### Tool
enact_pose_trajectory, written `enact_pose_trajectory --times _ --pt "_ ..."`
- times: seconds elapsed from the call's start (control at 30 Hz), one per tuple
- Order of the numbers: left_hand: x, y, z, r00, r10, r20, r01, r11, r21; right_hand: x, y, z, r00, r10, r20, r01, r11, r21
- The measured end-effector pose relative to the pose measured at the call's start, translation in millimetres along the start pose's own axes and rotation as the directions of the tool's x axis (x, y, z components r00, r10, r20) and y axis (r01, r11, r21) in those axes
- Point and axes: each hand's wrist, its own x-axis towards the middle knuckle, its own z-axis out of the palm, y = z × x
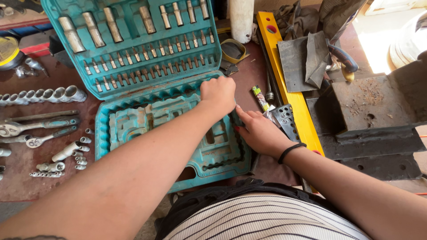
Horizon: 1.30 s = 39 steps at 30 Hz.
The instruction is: The person sorts loose sockets and small tool parts from a workbench and places them one by one into the molded slots of an open teal socket set case, matching each socket to its size position. They continue filling the case rows and handle a ratchet wrench and other loose pieces on the bench.
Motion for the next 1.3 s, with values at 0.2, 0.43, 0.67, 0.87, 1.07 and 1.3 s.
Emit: enact_pose_trajectory --times 0.2,0.43,0.67,0.87,1.07,1.3 --pt "-6.0 -10.3 11.0 0.985 0.121 -0.12 -0.119 0.993 0.024 0.2 -2.8 -0.2 1.0 0.0 0.006 0.0 1.0 -0.014" --pt "-8.7 -17.9 -15.5 0.984 0.157 -0.086 -0.163 0.984 -0.077 1.5 -4.3 0.6 0.999 0.04 0.019 -0.039 0.999 -0.019" --pt "-48.5 -74.3 -30.3 0.957 0.165 -0.239 -0.256 0.871 -0.42 3.3 -12.9 0.4 0.989 -0.053 -0.141 0.047 0.998 -0.048" --pt "-88.9 -131.5 -34.6 0.924 0.079 -0.374 -0.257 0.853 -0.454 14.9 -38.0 8.7 0.964 -0.183 -0.191 0.129 0.956 -0.265" --pt "-144.9 -202.9 -51.0 0.928 0.068 -0.367 -0.162 0.96 -0.23 27.3 -73.7 35.1 0.949 -0.314 -0.017 0.299 0.917 -0.262" --pt "-185.6 -283.7 -53.6 0.949 0.056 -0.31 -0.102 0.986 -0.134 47.0 -108.5 69.8 0.956 -0.293 0.02 0.285 0.912 -0.294"
